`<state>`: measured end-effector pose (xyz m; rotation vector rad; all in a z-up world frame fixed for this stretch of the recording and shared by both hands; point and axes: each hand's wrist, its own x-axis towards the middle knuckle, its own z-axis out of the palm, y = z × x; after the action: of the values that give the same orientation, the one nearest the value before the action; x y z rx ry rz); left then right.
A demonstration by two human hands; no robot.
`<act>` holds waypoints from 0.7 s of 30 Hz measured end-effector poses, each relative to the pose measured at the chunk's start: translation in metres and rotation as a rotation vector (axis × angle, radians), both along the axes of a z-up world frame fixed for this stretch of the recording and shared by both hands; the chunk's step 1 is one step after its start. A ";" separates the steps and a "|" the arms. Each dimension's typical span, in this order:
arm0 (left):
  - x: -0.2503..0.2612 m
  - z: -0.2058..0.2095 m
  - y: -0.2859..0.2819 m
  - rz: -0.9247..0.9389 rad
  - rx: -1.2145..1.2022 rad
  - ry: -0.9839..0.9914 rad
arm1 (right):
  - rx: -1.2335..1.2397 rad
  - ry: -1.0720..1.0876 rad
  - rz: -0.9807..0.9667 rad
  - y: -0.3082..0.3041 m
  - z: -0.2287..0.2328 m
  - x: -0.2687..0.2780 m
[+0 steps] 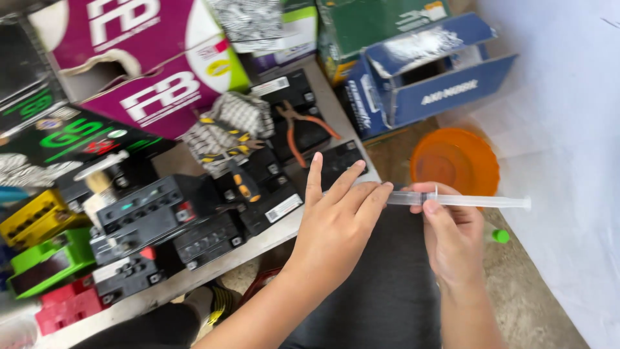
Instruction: Filling lead-acid battery cells with liquid using a syringe
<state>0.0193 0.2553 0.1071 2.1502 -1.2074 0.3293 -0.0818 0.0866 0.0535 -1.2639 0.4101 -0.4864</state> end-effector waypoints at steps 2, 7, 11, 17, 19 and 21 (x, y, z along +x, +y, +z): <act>0.006 0.003 0.020 0.031 -0.001 0.017 | -0.065 0.053 0.052 0.013 0.009 0.008; 0.015 0.011 0.075 0.094 -0.006 0.157 | -0.240 -0.030 0.281 0.056 0.047 0.040; 0.018 0.028 0.114 0.083 -0.018 0.339 | -0.274 0.020 0.289 0.094 0.071 0.062; 0.017 0.037 0.159 0.152 -0.119 0.387 | -0.426 0.045 0.317 0.134 0.096 0.085; 0.022 0.042 0.172 0.162 -0.145 0.413 | -0.499 -0.027 0.374 0.142 0.104 0.094; 0.027 0.046 0.183 0.167 -0.112 0.440 | -0.566 -0.107 0.459 0.150 0.113 0.103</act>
<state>0.0462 0.4384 0.1530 2.0852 -0.7468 -0.0108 0.0214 0.2363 0.1666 -1.8078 -0.1289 -0.2782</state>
